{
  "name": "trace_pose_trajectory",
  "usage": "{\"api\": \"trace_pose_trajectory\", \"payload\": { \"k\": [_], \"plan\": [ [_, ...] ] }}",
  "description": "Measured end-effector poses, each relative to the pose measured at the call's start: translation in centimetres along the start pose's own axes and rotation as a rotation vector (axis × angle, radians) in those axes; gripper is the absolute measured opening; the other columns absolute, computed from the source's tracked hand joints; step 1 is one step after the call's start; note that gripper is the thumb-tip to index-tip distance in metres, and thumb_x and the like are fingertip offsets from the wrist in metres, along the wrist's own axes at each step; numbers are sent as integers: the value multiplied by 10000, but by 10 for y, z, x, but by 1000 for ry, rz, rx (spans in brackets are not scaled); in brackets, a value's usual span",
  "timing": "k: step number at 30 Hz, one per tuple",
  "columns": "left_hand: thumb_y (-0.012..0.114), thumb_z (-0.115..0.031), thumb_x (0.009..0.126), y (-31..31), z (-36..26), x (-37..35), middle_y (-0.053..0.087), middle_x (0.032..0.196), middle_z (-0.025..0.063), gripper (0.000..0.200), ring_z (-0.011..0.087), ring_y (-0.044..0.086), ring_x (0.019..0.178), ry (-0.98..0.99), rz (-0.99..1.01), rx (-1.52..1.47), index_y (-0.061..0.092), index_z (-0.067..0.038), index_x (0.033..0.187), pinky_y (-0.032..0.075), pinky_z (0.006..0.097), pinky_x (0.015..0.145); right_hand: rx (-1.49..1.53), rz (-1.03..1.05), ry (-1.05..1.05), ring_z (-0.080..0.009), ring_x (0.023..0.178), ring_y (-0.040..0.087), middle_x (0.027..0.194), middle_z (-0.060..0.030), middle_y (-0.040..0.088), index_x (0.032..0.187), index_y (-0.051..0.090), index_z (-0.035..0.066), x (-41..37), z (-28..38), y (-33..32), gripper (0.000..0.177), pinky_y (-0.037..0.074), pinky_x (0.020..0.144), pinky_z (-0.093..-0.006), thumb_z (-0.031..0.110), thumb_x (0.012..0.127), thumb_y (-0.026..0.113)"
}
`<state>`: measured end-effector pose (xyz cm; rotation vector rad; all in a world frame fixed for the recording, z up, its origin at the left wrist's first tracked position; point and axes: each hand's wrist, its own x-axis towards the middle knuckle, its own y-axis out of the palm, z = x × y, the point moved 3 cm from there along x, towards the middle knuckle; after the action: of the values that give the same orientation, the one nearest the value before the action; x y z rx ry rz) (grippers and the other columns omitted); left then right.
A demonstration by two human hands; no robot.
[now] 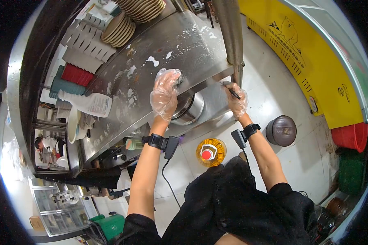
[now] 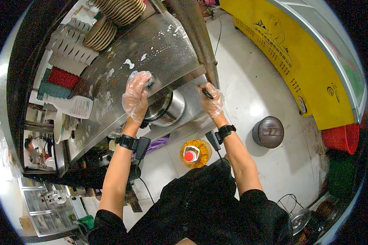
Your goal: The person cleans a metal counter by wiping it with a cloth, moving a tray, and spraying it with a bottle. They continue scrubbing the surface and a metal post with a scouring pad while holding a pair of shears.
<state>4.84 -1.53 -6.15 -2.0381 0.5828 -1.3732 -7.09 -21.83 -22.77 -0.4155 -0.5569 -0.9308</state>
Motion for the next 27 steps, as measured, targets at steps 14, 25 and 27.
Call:
{"api": "trace_pose_trajectory", "payload": {
  "k": [14,25,27],
  "plan": [
    [512,-107,904,-2,-3,2,621,1249,95,317,305,556,1193,-38,-8,-56,651,-107,1188,385,381,1069,5,93,38,-313,660,640,763,-143,633,866,580,63,9,29,-8,123,487,594,-348,34,835,695],
    [525,-78,876,-5,-8,2,639,1201,91,301,298,571,1160,6,-62,-121,654,-97,1148,403,395,1060,-761,146,-168,-344,642,628,826,-147,645,1031,570,85,62,113,-73,138,474,550,-455,185,937,574],
    [515,-70,867,-5,-9,3,646,1181,73,291,287,578,1137,-3,-84,-122,662,-107,1115,426,390,1043,-816,183,-199,-364,703,635,899,-158,649,1014,560,81,68,116,-71,132,480,577,-480,190,943,541]
  ]
}}
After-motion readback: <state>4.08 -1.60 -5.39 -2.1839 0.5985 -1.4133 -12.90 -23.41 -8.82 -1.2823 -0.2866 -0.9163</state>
